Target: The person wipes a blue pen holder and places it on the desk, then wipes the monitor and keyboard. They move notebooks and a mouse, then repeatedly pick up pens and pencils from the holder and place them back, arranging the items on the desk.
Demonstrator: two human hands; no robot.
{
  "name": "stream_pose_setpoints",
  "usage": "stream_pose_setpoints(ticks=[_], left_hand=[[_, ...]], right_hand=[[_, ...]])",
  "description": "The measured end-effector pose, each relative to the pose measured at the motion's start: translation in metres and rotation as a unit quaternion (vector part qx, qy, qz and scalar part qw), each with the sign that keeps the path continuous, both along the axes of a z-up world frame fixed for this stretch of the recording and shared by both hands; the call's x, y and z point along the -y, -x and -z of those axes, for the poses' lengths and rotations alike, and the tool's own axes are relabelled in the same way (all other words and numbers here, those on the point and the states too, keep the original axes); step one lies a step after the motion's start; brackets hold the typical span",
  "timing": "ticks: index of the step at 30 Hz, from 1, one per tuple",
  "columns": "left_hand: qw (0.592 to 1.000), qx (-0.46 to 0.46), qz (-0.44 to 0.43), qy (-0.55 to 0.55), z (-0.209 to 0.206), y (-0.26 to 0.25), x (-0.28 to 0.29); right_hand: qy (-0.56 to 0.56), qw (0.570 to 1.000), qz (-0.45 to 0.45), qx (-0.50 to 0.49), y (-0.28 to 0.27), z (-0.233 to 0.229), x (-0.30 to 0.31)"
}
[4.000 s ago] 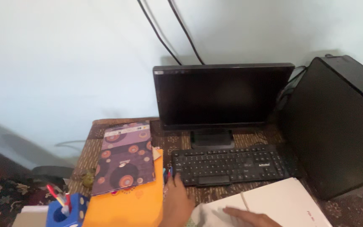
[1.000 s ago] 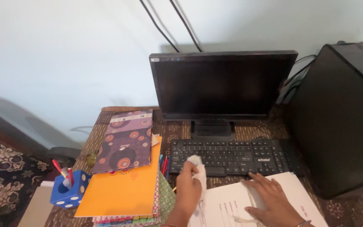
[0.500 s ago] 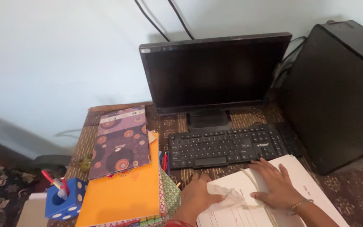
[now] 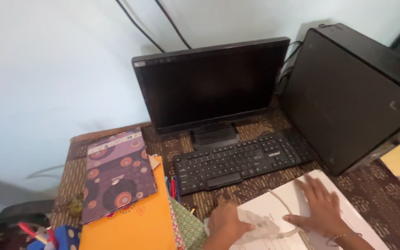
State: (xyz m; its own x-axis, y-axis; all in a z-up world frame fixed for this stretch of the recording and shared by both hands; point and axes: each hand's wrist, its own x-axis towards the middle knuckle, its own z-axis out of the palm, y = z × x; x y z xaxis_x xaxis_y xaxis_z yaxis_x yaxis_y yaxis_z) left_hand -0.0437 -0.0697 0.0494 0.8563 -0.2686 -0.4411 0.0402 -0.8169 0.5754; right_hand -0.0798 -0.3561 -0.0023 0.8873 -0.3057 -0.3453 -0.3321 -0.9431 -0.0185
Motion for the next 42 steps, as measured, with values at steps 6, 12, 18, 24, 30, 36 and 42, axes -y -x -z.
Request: stream_pose_setpoints(ticks=[6,12,18,24,30,36,42], left_hand=[[0.997,-0.035,-0.044,-0.052,0.007,-0.009,0.003],[0.993,-0.038,-0.084,-0.073,-0.004,-0.025,0.002],[0.984,0.015,-0.172,-0.041,-0.048,-0.055,-0.002],[0.964,0.181,-0.193,0.035,-0.085,-0.056,-0.016],[0.971,0.192,-0.126,0.067,-0.131,-0.025,0.013],[0.955,0.243,0.119,0.118,-0.163,0.036,0.067],[0.928,0.244,0.28,0.032,-0.151,0.063,0.114]], right_hand=[[-0.031,0.961,0.152,0.228,0.04,0.056,0.096],[-0.316,0.885,0.314,0.135,0.028,0.004,0.128],[-0.49,0.773,0.311,0.256,-0.006,-0.079,0.082],[-0.47,0.773,0.335,0.262,-0.04,-0.145,0.044],[-0.403,0.866,0.155,0.254,-0.08,-0.193,0.011],[-0.432,0.868,0.166,0.178,-0.09,-0.23,0.005],[-0.449,0.868,0.162,0.135,-0.076,-0.226,0.011]])
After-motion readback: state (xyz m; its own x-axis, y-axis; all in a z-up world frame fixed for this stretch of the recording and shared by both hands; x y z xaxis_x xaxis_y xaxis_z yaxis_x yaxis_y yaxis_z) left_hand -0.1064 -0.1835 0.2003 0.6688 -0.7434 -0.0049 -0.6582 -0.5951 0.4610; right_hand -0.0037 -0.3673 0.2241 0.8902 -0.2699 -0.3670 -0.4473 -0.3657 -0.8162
